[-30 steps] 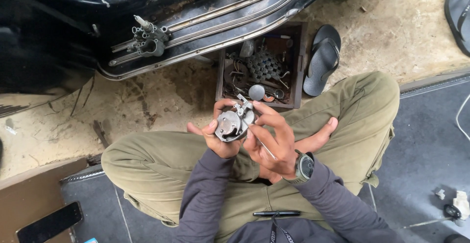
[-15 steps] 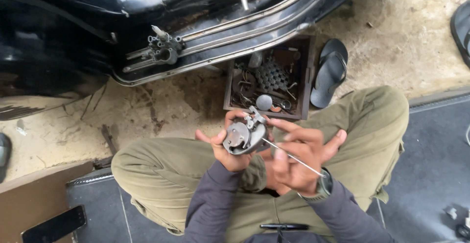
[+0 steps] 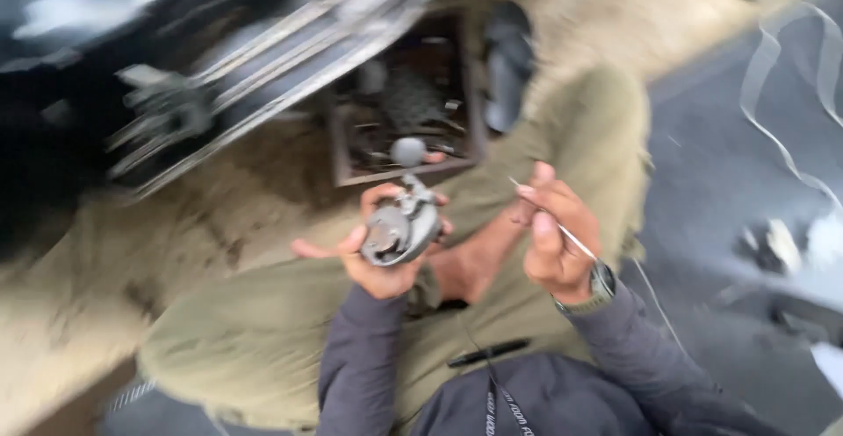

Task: The person sits on the floor and uses a small metal tool to adjust a circular motorcycle part held in their left hand. They briefly consult a handwritten note and pen before continuing to manipulate the part with the tool.

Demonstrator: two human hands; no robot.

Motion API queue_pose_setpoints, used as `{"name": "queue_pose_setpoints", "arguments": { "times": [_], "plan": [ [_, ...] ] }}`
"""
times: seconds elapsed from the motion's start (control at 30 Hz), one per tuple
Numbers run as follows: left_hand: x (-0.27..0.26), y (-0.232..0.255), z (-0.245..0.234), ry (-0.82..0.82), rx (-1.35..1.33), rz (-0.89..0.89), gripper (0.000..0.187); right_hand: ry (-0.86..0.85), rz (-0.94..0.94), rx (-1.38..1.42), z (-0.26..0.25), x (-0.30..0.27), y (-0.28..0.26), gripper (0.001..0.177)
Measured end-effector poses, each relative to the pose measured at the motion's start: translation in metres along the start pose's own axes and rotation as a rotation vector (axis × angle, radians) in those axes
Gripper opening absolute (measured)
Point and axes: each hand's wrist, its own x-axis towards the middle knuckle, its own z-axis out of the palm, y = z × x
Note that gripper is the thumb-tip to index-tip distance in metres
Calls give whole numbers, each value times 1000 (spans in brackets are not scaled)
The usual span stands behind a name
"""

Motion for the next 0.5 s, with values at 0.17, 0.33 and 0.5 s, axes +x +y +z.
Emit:
{"name": "queue_pose_setpoints", "arguments": {
  "times": [0.17,0.33,0.5],
  "plan": [
    [-5,-22,9,-89,109,-95,50,10,275,-336,-93,-59,-9,42],
    [-1,-22,13,-85,195,-146,51,63,376,-612,-188,-160,13,40],
    [-3,-20,12,-9,202,-142,48,53,499,-1024,-321,-308,50,36]
  ]
}}
